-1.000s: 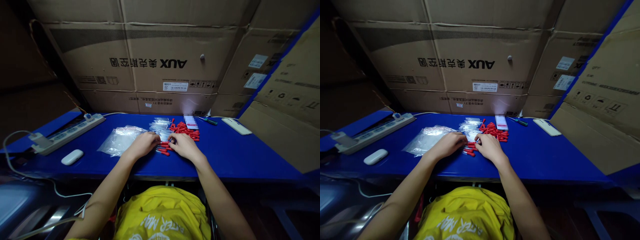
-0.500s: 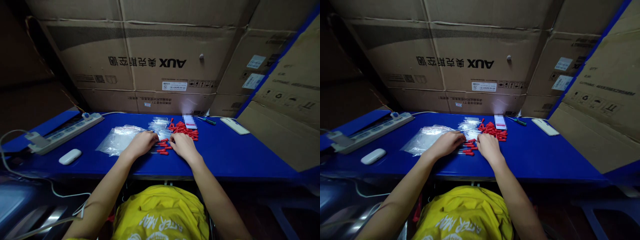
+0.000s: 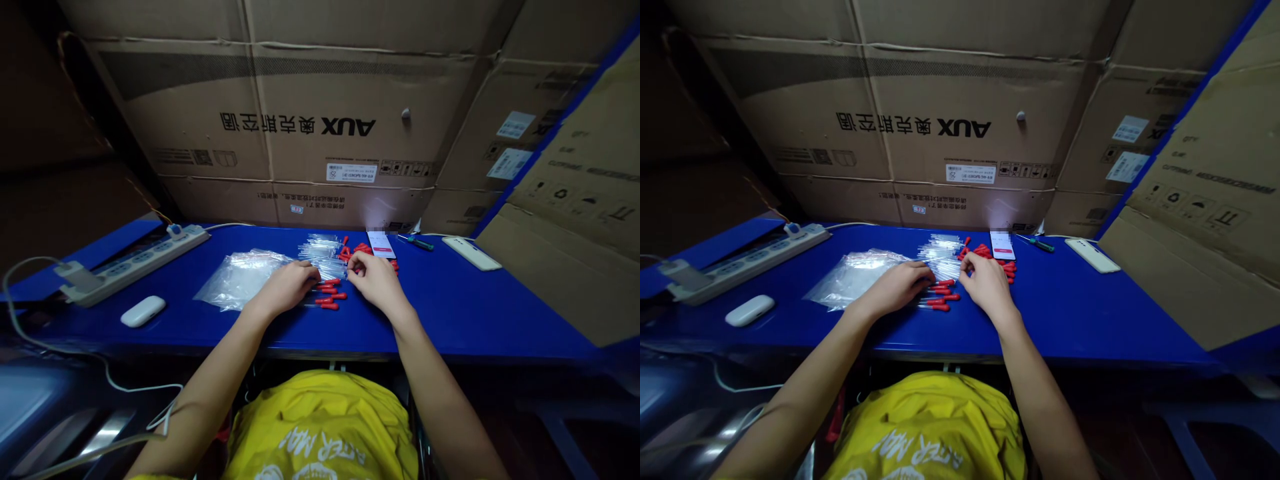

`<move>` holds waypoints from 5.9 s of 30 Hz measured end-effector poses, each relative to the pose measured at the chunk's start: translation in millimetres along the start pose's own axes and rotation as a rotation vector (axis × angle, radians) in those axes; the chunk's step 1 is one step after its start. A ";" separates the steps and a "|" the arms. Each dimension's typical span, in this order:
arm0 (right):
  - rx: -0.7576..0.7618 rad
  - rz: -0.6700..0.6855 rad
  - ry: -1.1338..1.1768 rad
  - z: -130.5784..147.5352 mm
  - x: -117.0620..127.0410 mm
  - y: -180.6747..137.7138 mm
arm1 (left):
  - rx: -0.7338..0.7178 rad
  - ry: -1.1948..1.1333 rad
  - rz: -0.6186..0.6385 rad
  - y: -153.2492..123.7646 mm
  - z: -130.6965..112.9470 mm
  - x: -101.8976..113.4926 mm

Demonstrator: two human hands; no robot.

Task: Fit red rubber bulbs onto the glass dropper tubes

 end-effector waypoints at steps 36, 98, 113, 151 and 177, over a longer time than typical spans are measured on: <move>-0.225 0.221 -0.361 -69.6 55.4 -12.0 | -0.032 -0.081 -0.223 -1.0 -24.0 12.9; 0.338 -0.054 0.521 28.4 20.7 -6.9 | -0.002 -0.154 -0.368 -5.5 -26.2 21.1; 0.290 -0.149 0.569 28.8 16.1 -5.9 | -0.004 -0.204 -0.389 -5.6 -34.2 24.2; 0.236 -0.174 0.802 34.2 -0.4 -10.9 | -0.214 -0.167 -0.516 -11.7 -31.9 30.6; 0.219 -0.097 0.729 22.0 20.2 -6.0 | -0.085 -0.110 -0.367 -8.8 -24.5 27.0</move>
Point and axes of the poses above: each hand's wrist, its own y-axis towards the middle knuckle, its own x-axis out of the back of the hand, z = x × y, the point moved 4 cm from there along y, towards the middle knuckle, and after that the axes turned 5 degrees about z, right-handed, at the moved point
